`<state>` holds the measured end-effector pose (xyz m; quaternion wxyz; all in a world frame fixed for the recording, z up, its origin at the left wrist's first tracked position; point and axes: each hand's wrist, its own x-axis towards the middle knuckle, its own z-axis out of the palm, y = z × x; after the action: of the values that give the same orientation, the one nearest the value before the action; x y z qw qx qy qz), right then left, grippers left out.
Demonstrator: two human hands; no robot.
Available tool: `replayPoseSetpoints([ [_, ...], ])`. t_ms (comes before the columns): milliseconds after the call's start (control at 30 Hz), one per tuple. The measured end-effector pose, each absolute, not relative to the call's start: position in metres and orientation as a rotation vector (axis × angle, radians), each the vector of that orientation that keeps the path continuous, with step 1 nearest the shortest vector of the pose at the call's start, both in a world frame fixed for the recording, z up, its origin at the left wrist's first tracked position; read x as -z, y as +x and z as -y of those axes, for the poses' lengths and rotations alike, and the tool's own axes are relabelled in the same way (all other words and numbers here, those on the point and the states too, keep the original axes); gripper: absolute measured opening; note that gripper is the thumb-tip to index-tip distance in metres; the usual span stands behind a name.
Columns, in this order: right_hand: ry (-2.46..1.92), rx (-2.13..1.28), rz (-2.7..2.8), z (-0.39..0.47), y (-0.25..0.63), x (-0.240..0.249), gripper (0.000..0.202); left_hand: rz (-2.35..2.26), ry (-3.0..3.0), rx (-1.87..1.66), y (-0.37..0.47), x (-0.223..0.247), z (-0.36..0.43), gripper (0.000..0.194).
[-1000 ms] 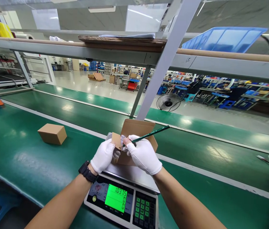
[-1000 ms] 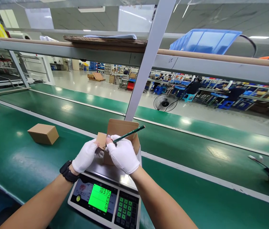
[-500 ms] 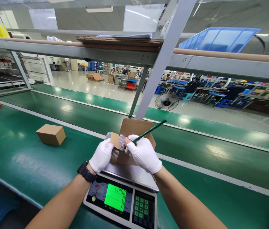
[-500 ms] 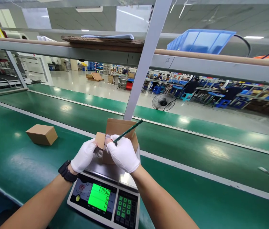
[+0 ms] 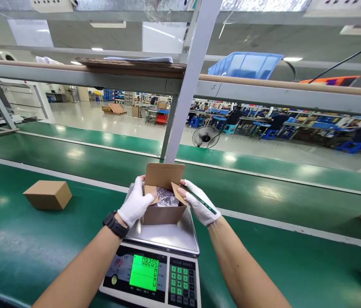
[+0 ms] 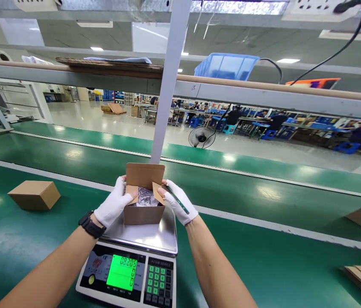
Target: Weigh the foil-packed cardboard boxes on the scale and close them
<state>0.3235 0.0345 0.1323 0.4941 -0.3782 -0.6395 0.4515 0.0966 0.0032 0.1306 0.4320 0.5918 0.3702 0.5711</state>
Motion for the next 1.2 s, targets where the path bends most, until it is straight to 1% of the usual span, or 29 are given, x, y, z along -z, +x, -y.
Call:
replayPoseSetpoints([
  [33,-0.894,-1.040,1.578,-0.035,0.322,-0.133,0.037,-0.940,1.516,-1.446,0.097,-0.131,-0.003,0.053],
  [100,-0.822,-0.961,1.631,-0.034,0.320,-0.137,0.030,-0.993,1.618,-1.475,0.094,-0.129,-0.001,0.034],
  [133,-0.793,-0.944,1.641,-0.033,0.319,-0.139,0.029,-1.023,1.682,-1.481,0.090,-0.128,0.000,0.028],
  [167,-0.770,-0.948,1.647,-0.033,0.319,-0.141,0.028,-1.046,1.746,-1.478,0.085,-0.127,0.001,0.027],
  [300,-0.683,-1.120,1.632,-0.031,0.324,-0.144,0.027,-1.016,1.881,-1.377,0.067,-0.125,0.007,0.035],
  [367,-0.637,-1.205,1.570,-0.028,0.329,-0.145,0.028,-1.044,1.929,-1.287,0.063,-0.129,0.011,0.037],
  [400,-0.631,-1.228,1.583,-0.026,0.331,-0.146,0.031,-1.076,1.963,-1.237,0.063,-0.132,0.014,0.041],
  [467,-0.655,-1.227,1.720,-0.021,0.335,-0.149,0.040,-1.140,2.046,-1.135,0.062,-0.137,0.019,0.053],
  [533,-0.710,-1.174,1.902,-0.017,0.336,-0.153,0.049,-1.170,2.144,-1.052,0.062,-0.141,0.023,0.060],
  [567,-0.742,-1.135,1.963,-0.015,0.336,-0.154,0.050,-1.184,2.194,-1.027,0.063,-0.142,0.024,0.063],
  [633,-0.806,-1.056,2.017,-0.015,0.336,-0.156,0.044,-1.220,2.293,-0.998,0.064,-0.143,0.024,0.067],
  [700,-0.849,-1.004,2.027,-0.016,0.335,-0.156,0.041,-1.252,2.350,-1.014,0.067,-0.142,0.024,0.066],
  [833,-0.850,-1.011,1.959,-0.017,0.332,-0.158,0.040,-1.237,2.322,-1.133,0.072,-0.141,0.022,0.051],
  [933,-0.844,-1.012,1.927,-0.015,0.330,-0.162,0.037,-1.219,2.261,-1.210,0.075,-0.139,0.021,0.044],
  [1100,-0.817,-0.965,1.967,-0.012,0.330,-0.161,0.037,-1.203,2.236,-1.205,0.076,-0.134,0.027,0.042],
  [1200,-0.762,-1.001,1.929,-0.012,0.332,-0.156,0.038,-1.181,2.239,-1.193,0.075,-0.129,0.030,0.042],
])
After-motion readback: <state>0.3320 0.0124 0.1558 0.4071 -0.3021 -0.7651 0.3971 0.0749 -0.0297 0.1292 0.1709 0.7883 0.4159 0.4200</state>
